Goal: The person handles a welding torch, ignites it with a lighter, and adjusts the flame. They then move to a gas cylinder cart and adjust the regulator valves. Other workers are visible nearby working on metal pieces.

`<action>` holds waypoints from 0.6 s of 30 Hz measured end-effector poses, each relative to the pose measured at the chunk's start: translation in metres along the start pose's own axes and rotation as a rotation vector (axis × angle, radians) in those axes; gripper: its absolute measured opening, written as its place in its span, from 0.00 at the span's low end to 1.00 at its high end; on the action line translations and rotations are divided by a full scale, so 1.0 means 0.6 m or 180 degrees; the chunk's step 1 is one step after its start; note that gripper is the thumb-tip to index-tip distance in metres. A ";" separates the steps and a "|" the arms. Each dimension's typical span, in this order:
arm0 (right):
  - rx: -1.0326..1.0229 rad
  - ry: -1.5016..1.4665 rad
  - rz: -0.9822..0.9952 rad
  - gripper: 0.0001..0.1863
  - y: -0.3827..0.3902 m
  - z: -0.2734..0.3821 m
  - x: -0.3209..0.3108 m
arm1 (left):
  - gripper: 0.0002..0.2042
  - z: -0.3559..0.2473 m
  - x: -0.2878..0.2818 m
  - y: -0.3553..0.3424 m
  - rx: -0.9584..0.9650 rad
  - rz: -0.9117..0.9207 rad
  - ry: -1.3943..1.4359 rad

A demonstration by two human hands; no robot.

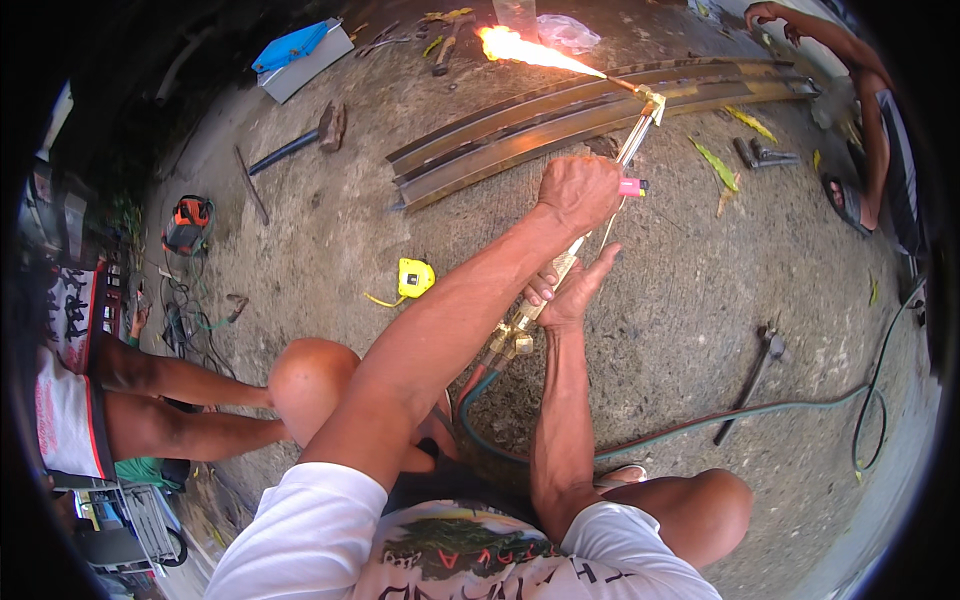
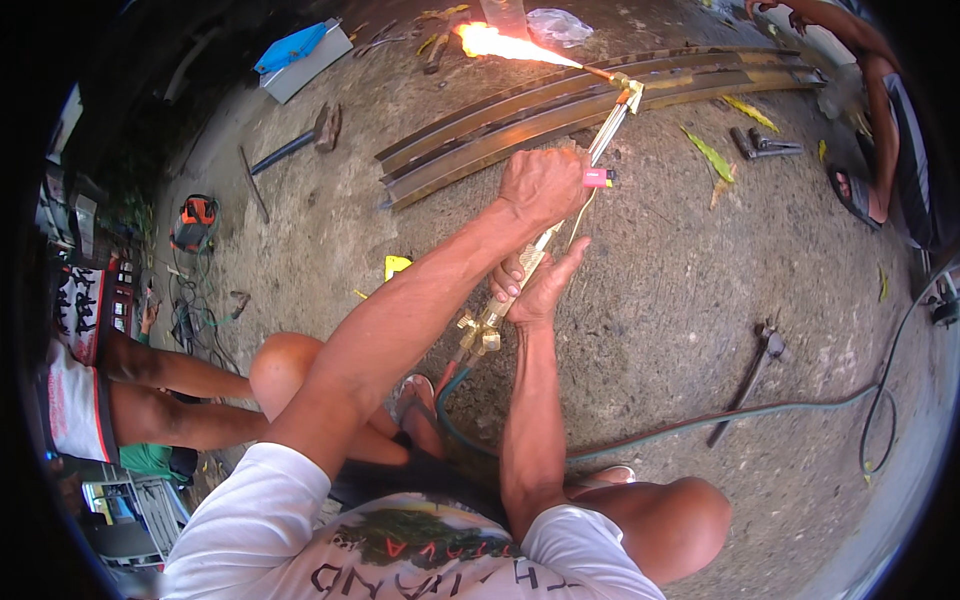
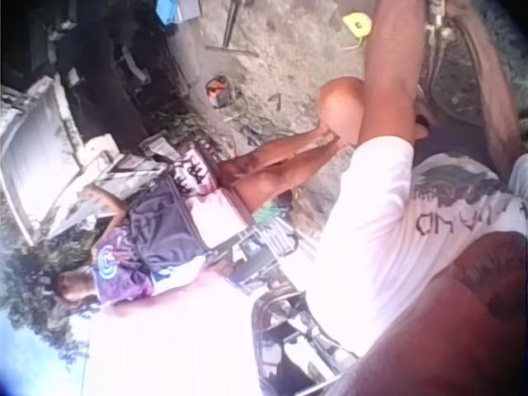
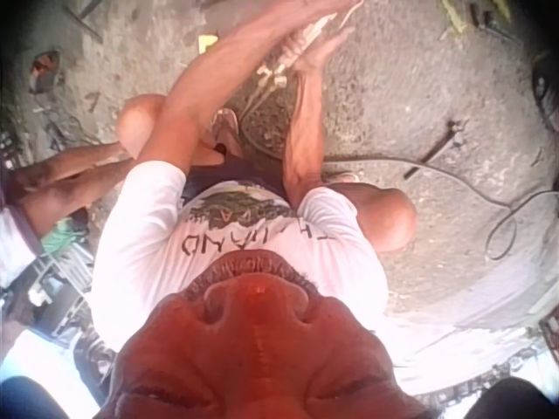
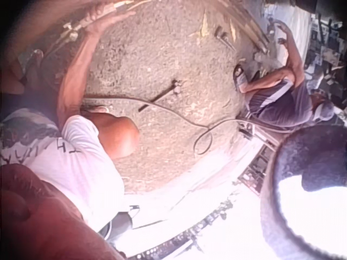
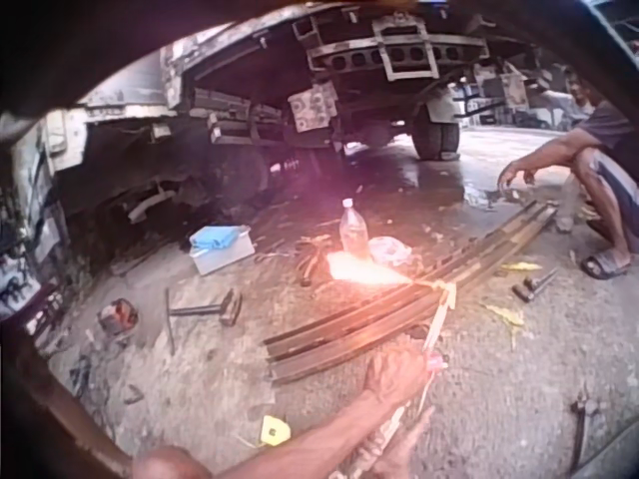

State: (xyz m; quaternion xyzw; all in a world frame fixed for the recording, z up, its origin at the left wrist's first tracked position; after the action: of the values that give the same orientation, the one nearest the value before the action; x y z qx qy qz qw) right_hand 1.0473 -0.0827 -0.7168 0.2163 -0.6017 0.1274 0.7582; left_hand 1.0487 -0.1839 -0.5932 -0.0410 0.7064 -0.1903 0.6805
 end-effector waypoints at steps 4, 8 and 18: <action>0.0080 -0.0018 -0.0168 0.50 -0.006 -0.007 -0.018 | 0.14 0.007 0.016 -0.001 -0.0342 0.0199 0.0206; 0.0171 0.0046 -0.0184 0.50 -0.014 -0.030 -0.025 | 0.14 0.036 0.023 0.016 -0.0761 0.0379 0.0140; 0.0338 -0.0004 0.0091 0.47 -0.041 -0.058 -0.022 | 0.26 0.070 0.020 0.014 -0.0754 0.0877 0.0153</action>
State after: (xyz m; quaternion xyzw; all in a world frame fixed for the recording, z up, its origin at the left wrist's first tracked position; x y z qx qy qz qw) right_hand 1.0850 -0.0867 -0.7405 0.2478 -0.5976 0.1699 0.7434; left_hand 1.0905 -0.1886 -0.6071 -0.0191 0.7389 -0.0118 0.6735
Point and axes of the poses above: each hand's wrist, its own y-axis away from the middle knuckle, its own x-axis out of the palm, z = x × y, the point moved 8 cm from there along -y, towards the middle knuckle, and after that the axes turned 3 degrees about -y, right-handed, at the moved point
